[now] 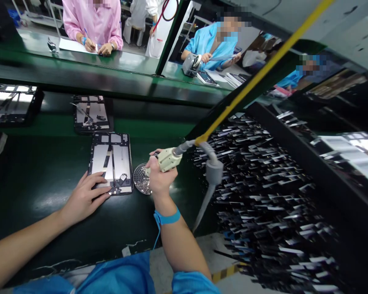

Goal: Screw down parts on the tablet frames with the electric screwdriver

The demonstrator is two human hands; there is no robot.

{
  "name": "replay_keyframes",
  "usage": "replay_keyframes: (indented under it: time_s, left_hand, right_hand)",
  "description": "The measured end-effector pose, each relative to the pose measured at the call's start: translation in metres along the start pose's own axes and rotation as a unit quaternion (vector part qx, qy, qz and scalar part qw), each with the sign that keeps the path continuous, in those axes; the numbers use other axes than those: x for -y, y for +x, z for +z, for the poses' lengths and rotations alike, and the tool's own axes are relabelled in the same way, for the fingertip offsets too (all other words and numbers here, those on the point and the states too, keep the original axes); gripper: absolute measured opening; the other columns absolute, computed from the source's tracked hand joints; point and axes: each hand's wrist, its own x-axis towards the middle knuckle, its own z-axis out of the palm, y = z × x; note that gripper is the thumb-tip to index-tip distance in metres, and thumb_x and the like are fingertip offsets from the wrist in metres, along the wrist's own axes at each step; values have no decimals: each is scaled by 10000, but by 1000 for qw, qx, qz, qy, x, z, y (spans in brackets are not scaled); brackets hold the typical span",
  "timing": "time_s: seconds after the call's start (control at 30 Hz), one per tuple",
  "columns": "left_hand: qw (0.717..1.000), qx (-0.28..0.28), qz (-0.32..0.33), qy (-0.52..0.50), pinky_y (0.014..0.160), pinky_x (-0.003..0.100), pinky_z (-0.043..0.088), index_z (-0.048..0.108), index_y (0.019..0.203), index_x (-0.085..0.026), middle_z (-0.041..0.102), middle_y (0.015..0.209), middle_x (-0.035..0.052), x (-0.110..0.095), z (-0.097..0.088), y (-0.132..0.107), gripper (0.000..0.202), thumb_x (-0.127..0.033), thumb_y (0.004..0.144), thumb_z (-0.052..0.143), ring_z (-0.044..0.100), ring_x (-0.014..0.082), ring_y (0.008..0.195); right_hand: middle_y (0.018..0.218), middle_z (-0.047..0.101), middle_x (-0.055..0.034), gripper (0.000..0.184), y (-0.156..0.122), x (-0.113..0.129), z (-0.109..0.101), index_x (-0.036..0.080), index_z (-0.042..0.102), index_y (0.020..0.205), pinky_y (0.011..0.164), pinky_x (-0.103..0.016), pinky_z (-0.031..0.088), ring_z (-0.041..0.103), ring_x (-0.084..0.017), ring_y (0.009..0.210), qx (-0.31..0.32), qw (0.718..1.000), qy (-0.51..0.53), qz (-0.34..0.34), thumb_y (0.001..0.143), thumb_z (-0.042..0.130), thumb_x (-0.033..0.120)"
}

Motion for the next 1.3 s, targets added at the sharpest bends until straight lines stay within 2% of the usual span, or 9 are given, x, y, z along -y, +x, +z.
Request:
replay_keyframes:
  time_s: [0.1, 0.23, 0.33, 0.47, 0.93, 1.1, 1.3]
  left_hand:
    - [1000, -2, -1, -5, 1136, 669, 368, 759, 1110, -268, 699, 1185, 90, 0, 2, 1, 175, -262, 1010, 614, 581, 320, 1322]
    - [1000, 2, -8, -14, 1165, 654, 339, 759, 1124, -274, 699, 1189, 83, 1, 2, 2, 181, -264, 1002, 627, 570, 311, 1335]
    - [1000, 1, -7, -23, 1175, 642, 327, 756, 1136, -278, 700, 1197, 78, 1, 1, 1, 184, -263, 997, 636, 562, 307, 1343]
    - [1000, 1, -5, -28, 1181, 656, 305, 750, 1163, -293, 698, 1210, 74, 2, 2, 1, 206, -262, 998, 630, 547, 312, 1358]
    - [999, 2, -6, -32, 1161, 680, 313, 745, 1150, -265, 691, 1201, 87, 1, 1, 1, 199, -264, 1016, 599, 544, 324, 1355]
    - [1000, 6, -3, -27, 1161, 675, 312, 746, 1149, -276, 687, 1216, 87, 0, 0, 0, 204, -255, 1016, 593, 546, 320, 1349]
    - [1000, 9, 5, -13, 1154, 657, 336, 741, 1149, -275, 683, 1240, 93, 2, 0, -1, 205, -239, 1012, 593, 550, 320, 1341]
  right_hand:
    - [853, 683, 0, 195, -7, 19, 10, 199, 642, 988, 475, -254, 478, 601, -98, 483, 14, 999, 42, -18, 881, 723, 342]
    - [918, 667, 1, 253, -33, 38, 28, 235, 622, 1059, 469, -253, 495, 614, -100, 506, 114, 988, 101, 21, 883, 719, 390]
    - [968, 668, -10, 281, -55, 40, 37, 248, 619, 1108, 489, -259, 507, 628, -105, 540, 188, 972, 134, 47, 897, 714, 407]
    - [991, 667, -13, 284, -70, 33, 40, 261, 623, 1147, 547, -281, 529, 631, -110, 586, 232, 957, 159, 67, 918, 713, 402]
    - [947, 645, -3, 245, -71, 26, 39, 268, 623, 1131, 538, -274, 507, 615, -110, 591, 237, 959, 146, 56, 929, 710, 373]
    - [925, 643, -11, 239, -74, 22, 35, 244, 629, 1084, 573, -289, 534, 625, -126, 635, 237, 966, 101, 33, 900, 734, 356]
    - [958, 665, -41, 335, -76, 20, 36, 228, 617, 1095, 531, -275, 542, 628, -130, 637, 241, 964, 100, 58, 866, 745, 437]
